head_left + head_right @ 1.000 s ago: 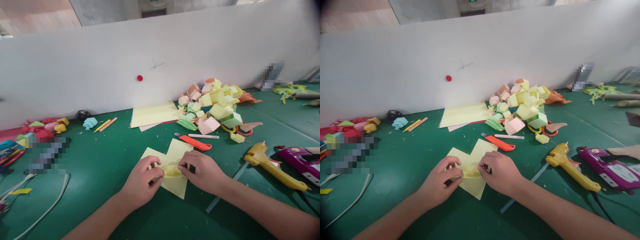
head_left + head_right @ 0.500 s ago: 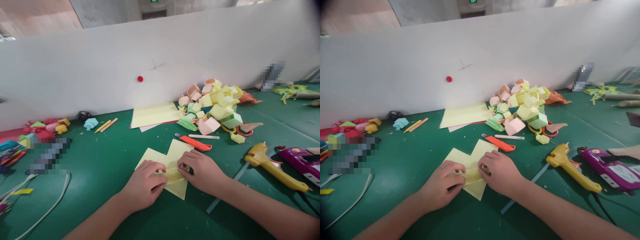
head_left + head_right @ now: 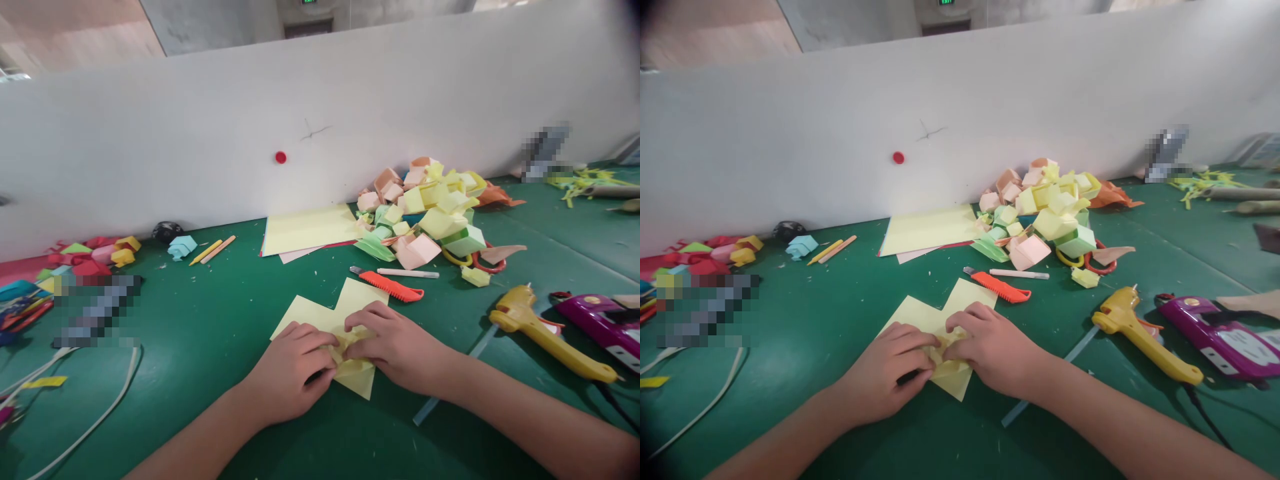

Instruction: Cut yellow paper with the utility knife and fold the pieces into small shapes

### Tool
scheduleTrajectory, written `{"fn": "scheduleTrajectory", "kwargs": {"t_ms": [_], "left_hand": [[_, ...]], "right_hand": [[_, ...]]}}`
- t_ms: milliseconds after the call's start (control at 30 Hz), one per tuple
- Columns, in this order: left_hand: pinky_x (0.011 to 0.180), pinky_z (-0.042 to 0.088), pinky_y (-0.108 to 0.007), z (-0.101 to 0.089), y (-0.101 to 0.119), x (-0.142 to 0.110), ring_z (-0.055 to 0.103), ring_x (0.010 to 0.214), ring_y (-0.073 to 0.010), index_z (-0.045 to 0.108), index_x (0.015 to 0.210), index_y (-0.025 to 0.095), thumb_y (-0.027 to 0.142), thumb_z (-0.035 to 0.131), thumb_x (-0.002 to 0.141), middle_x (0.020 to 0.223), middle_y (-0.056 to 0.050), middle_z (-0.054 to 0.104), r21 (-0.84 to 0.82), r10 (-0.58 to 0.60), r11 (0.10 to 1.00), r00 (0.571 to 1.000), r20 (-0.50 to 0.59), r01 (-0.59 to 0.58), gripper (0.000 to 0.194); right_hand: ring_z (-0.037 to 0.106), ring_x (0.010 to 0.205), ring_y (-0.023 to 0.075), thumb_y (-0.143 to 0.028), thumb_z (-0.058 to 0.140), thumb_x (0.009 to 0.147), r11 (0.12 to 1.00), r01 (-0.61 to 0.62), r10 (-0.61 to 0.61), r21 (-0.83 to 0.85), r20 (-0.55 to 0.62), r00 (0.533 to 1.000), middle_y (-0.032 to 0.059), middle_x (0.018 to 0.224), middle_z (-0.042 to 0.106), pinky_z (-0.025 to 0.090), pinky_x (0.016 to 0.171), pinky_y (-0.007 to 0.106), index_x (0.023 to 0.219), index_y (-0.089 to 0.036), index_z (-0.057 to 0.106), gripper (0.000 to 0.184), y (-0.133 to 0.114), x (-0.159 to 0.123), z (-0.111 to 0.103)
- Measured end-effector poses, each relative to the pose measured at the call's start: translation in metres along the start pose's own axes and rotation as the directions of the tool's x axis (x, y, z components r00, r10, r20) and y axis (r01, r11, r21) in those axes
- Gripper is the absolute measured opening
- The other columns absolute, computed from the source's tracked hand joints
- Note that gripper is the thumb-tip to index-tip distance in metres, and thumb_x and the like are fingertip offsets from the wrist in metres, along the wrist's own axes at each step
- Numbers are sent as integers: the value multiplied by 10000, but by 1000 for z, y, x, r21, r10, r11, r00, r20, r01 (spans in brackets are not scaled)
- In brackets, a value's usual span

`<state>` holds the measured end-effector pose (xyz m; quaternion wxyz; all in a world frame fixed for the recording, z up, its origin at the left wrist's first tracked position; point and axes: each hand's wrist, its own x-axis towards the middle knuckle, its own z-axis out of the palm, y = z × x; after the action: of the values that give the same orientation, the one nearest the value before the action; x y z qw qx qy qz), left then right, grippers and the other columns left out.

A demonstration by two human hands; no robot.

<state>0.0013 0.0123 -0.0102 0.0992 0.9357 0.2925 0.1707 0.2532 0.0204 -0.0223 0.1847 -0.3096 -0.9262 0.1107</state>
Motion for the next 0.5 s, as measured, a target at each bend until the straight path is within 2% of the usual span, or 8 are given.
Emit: {"fn": "scheduleTrajectory", "kwargs": {"t_ms": [67, 167, 333, 400, 500], "left_hand": [[872, 452, -392, 1, 0, 1, 599, 996, -213, 649, 903, 225, 192, 557, 942, 1134, -20, 697, 11, -8, 1000, 1000, 16, 8, 105], [896, 451, -394, 1, 1, 1, 588, 1021, -221, 639, 1004, 228, 194, 553, 940, 1138, -32, 682, 2, -33, 999, 998, 49, 33, 112], [931, 453, -424, -1, 2, 1, 543, 1068, -255, 560, 1262, 234, 188, 540, 927, 1212, -70, 616, -18, -91, 995, 991, 101, 93, 339], [926, 454, -435, -1, 2, 0, 530, 1063, -264, 556, 1270, 238, 184, 538, 919, 1206, -78, 590, -23, -108, 993, 988, 113, 112, 355], [896, 460, -426, -1, 0, -1, 525, 1024, -254, 592, 1150, 227, 148, 537, 890, 1158, -75, 568, -60, -127, 989, 986, 104, 134, 277]], "right_hand": [[469, 1115, 267, -3, 530, 862, 1000, 11, -11, -3, -1, 1000, 59, 1270, 585, 443, 960, 441, 1072, -291, 735, 410, 1, 0, 0], [468, 1121, 262, -47, 531, 900, 1000, 21, -21, 1, -16, 1000, 61, 1279, 586, 445, 964, 432, 1023, -263, 734, 320, 2, 0, 0], [470, 1117, 262, -96, 487, 953, 1000, 27, -27, -9, -25, 999, 73, 1280, 588, 457, 940, 429, 997, -230, 696, 252, 1, -1, -1], [470, 1118, 262, -119, 472, 975, 1000, 24, -24, -17, -15, 1000, 75, 1280, 587, 459, 935, 427, 1011, -230, 682, 241, 1, -1, -1], [465, 1124, 263, -140, 471, 988, 999, 21, -21, -30, 5, 1000, 76, 1289, 579, 456, 934, 427, 1008, -220, 663, 209, 0, 0, -2]]}}
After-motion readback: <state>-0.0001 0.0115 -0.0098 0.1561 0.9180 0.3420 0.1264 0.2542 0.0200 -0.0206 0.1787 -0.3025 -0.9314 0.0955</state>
